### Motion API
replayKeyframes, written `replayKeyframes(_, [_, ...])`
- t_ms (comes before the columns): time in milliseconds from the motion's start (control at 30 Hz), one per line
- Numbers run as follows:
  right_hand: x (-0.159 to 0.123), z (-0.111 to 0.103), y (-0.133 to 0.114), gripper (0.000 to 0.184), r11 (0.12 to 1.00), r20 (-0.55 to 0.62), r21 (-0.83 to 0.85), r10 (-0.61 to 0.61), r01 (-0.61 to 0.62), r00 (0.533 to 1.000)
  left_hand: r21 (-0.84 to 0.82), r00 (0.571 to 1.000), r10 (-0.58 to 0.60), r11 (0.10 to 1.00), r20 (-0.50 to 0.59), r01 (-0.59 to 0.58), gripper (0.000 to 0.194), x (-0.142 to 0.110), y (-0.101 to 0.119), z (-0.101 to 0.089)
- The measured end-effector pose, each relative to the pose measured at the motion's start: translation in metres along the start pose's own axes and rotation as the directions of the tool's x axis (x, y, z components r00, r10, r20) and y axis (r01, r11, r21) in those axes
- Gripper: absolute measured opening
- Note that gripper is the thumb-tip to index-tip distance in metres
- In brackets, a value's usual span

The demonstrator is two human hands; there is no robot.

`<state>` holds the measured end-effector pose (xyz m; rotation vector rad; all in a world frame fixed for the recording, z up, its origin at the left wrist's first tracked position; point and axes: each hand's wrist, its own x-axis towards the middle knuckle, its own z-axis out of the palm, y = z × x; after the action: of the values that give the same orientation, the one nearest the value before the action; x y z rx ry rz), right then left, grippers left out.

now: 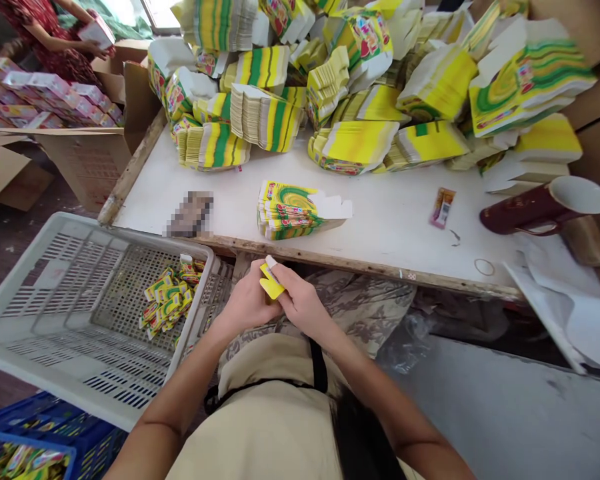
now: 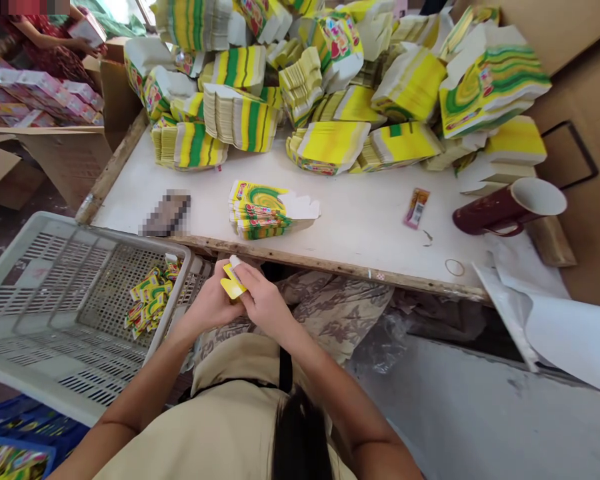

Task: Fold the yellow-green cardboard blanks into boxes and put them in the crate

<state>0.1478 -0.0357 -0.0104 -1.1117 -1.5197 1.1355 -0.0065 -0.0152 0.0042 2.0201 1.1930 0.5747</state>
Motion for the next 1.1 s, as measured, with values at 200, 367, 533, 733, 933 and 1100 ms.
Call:
replayKeyframes(200, [0.005, -0.011, 0.005, 0.044, 0.989, -0.171, -0.133, -0.079, 0.056, 0.982, 0.123, 0.982, 0.004, 0.992, -0.191, 0.02, 0.072, -0.008, -0.006, 0.01])
replayKeyframes(367, [0.005, -0.021, 0.012, 0.042, 0.972, 0.091, -0.225, -0.054, 0.073, 0.994, 0.183, 0.979, 0.018, 0.983, -0.205, 0.02, 0.055, -0.011, -0.009, -0.005])
replayKeyframes(533, [0.009, -0.036, 0.01, 0.023, 0.958, 0.113, -0.267, -0.081, 0.109, 0.99, 0.094, 0.993, -0.013, 0.995, -0.119, 0.024, 0.054, -0.002, -0.006, -0.024])
replayKeyframes(733, [0.014, -0.052, 0.002, 0.018, 0.958, 0.203, -0.239, -0.109, 0.157, 0.973, 0.131, 0.996, 0.063, 0.99, -0.065, -0.054, 0.054, 0.003, -0.002, -0.031])
replayKeyframes(933, [0.009, -0.036, 0.003, 0.022, 0.994, 0.055, -0.105, -0.025, 0.03, 0.998, 0.204, 0.996, 0.06, 0.978, -0.06, -0.047, 0.054, -0.002, 0.002, -0.024])
replayKeyframes(1100, [0.014, -0.027, -0.003, 0.062, 0.996, 0.056, -0.08, 0.043, -0.039, 0.998, 0.17, 0.999, 0.011, 0.985, -0.039, -0.005, 0.054, -0.014, -0.005, -0.042])
